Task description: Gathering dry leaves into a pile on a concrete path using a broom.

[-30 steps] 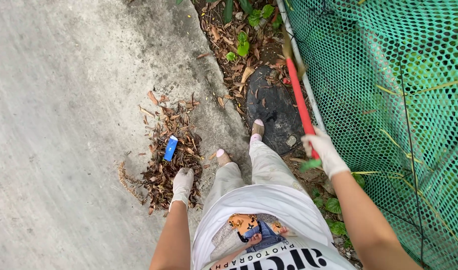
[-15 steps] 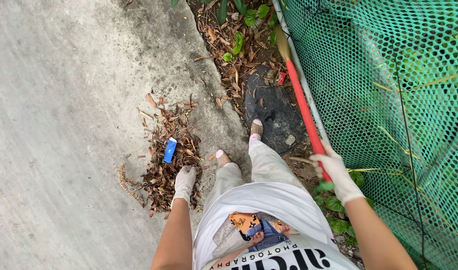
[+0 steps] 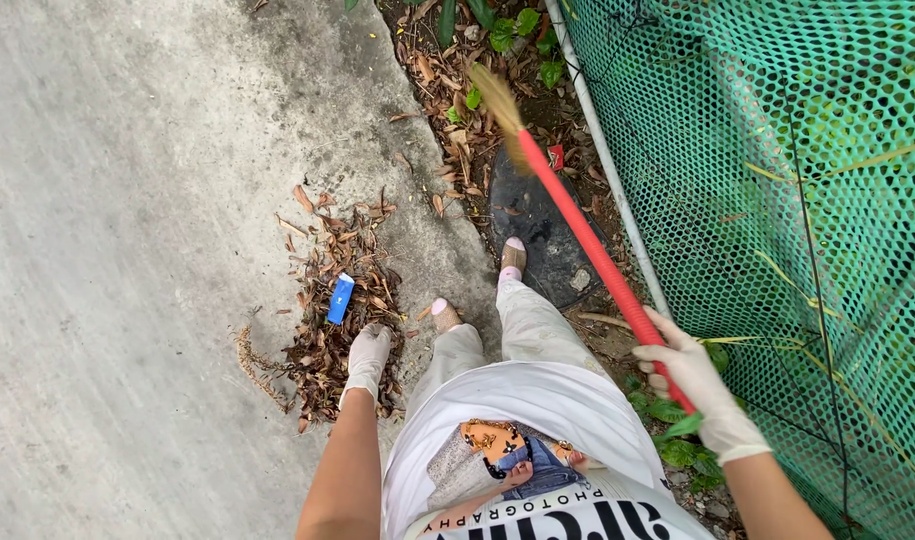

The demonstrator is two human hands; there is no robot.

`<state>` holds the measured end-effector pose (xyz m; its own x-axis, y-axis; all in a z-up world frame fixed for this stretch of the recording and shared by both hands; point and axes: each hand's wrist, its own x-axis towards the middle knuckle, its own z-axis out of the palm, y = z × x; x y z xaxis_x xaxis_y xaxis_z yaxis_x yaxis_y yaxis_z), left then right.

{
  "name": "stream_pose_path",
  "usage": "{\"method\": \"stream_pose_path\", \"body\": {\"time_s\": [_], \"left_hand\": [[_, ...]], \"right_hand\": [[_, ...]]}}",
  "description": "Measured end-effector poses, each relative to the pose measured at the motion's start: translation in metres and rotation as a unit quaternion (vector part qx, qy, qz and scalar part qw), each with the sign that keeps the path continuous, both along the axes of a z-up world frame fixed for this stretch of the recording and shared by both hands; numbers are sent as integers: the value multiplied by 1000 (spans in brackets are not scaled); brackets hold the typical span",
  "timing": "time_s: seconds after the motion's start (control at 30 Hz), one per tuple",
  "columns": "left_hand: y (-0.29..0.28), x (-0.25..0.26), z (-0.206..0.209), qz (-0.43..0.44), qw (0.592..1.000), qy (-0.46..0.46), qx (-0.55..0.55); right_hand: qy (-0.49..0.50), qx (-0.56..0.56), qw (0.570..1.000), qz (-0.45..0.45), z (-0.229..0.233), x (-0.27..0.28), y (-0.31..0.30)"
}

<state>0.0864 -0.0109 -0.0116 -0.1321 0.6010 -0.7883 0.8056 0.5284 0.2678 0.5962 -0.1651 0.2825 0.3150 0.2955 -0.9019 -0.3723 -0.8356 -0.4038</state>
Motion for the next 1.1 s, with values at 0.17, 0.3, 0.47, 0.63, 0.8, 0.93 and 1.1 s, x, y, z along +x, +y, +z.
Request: {"method": "stream_pose_path", "body": {"time_s": [0.17,0.3,0.47,0.63,0.8,0.93,1.1], "left_hand": [[-6,0,-4,7,1000,0,-2],[-24,1,15,14,1000,-1,-20],[-31,-15,-9,6,1000,-6,-28],[-20,-15,1,6,1000,10,-21],[-11,-8,-6,5,1000,-5,-8],[-16,0,-8,-15,1000,-12,-16],[-12,-3,-13,-22,999,-25,-21]], "right_hand": [[-4,-3,1000,9,-86,-20,34],[18,-13,999,42,-101,-11,46],[2,-11,998,54,-11,3,6],[-13,-15,1000,23,-14,-10,-32],[-25,-5,999,-25,-81,-8,-6],[-16,8,1000,-6,-106,18,-9],[-30,-42,998,40,-8,15,-47]]}}
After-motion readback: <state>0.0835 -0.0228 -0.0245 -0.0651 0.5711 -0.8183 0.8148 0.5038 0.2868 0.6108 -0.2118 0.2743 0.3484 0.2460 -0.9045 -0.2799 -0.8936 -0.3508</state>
